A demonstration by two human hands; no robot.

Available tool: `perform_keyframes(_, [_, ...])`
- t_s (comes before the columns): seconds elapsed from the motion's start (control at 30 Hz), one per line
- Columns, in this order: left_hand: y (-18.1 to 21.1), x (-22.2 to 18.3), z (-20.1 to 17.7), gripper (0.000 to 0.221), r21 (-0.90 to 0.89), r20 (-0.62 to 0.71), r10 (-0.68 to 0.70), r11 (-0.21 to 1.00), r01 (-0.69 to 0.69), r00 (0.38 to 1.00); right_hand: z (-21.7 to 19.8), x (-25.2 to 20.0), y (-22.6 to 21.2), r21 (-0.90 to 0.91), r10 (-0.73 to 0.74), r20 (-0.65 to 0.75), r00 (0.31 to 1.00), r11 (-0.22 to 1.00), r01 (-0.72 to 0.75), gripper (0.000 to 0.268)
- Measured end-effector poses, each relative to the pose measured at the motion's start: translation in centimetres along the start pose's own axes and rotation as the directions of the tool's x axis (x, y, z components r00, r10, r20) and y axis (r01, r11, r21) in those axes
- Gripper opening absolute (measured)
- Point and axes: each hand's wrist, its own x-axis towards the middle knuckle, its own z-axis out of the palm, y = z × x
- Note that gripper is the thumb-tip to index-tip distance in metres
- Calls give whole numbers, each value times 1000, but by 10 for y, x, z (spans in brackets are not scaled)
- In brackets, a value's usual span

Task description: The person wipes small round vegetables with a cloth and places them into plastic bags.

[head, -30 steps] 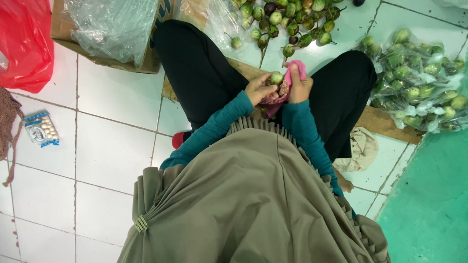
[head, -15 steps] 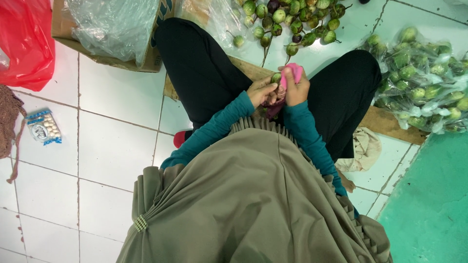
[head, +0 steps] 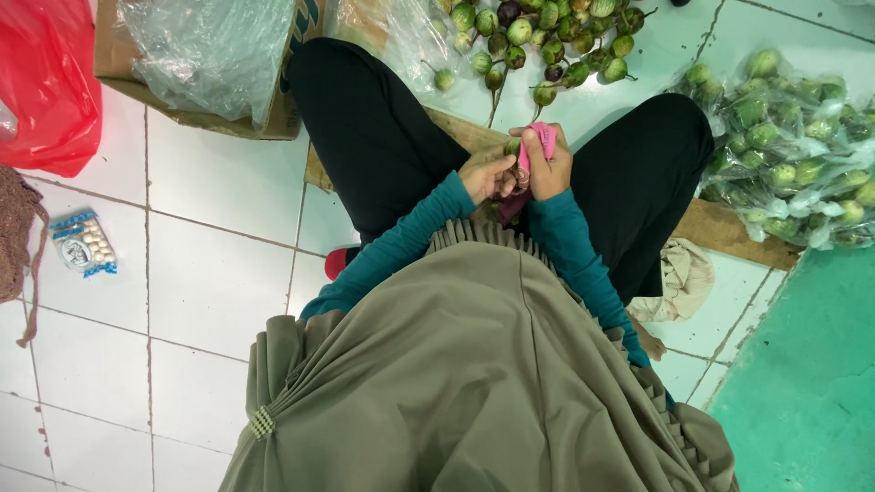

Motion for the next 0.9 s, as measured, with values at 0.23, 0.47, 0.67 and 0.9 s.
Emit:
perform_keyframes(0.23, [8,1,7,34,51,11,-19,999,18,1000,-4,8,-25,150,136,-163,977,982,-112,42])
perform_keyframes(0.47, [-23,15,-21,54,117,-104,-8,993,20,995,3,2,-33,-22,-36,72,997,999,37,36])
perform_keyframes(0.67, [-26,31,-40,59,-66,-181,11,998,-23,984,-5,7,-19,-31,79,-76,994,996,-82,35])
perform_keyframes(0.9, [-7,28,-42,47,-418,-253,-92,908,-23,963,7,-3,-47,107,-60,-11,998,992,61,52])
